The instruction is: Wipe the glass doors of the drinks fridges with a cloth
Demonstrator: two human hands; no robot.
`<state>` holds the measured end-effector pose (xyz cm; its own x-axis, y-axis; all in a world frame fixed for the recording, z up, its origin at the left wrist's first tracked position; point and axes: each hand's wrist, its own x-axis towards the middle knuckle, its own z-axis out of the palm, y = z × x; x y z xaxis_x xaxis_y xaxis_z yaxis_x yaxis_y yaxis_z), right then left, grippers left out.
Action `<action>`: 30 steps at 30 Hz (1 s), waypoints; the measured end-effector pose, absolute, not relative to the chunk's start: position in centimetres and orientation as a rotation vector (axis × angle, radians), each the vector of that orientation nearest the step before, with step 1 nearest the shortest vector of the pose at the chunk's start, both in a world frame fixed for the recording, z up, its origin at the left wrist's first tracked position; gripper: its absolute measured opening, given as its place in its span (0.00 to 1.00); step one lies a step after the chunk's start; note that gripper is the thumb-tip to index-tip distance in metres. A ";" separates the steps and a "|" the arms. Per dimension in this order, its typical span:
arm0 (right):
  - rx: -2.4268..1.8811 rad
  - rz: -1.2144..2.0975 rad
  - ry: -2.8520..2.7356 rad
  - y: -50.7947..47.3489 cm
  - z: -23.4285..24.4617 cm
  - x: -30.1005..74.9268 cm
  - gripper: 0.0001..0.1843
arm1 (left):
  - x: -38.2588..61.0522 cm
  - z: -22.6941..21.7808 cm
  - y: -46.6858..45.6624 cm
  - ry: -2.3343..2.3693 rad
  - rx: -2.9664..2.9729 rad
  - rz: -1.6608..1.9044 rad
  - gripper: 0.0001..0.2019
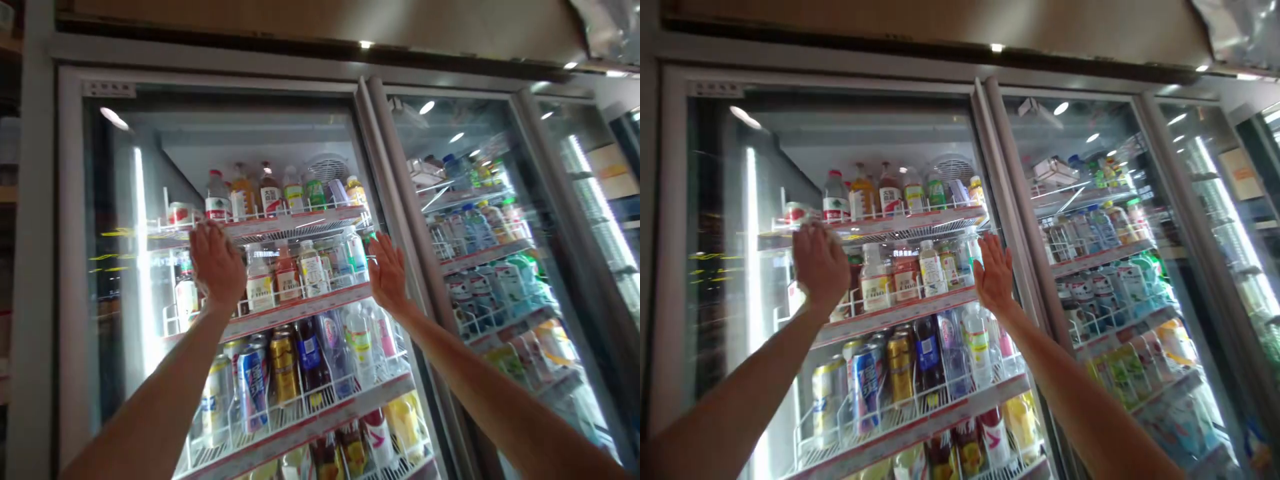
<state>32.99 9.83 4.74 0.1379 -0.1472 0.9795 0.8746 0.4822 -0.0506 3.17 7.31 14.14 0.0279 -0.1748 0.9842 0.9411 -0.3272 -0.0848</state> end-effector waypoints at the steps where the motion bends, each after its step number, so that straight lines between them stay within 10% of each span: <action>1: -0.767 -0.853 -1.216 9.7 4.5 33.1 0.26 | 4.5 14.1 7.5 -0.852 -1.364 -1.441 0.25; 7: -0.730 -0.893 -1.319 9.0 2.9 33.5 0.27 | 14.7 10.0 9.0 -0.406 -1.777 -0.749 0.21; 13: -0.782 -0.879 -1.256 9.3 0.8 37.3 0.26 | 16.7 14.0 9.9 -0.717 -1.524 -1.268 0.22; 30: -0.823 -0.850 -1.296 8.0 -2.3 40.2 0.26 | 21.8 0.5 9.5 -0.304 -1.952 -0.576 0.23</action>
<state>40.23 7.98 -2.33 0.0771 -0.0665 0.9948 0.8860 0.4622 -0.0378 21.83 9.53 0.47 0.8528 -0.0419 0.5206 0.4533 -0.4358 -0.7776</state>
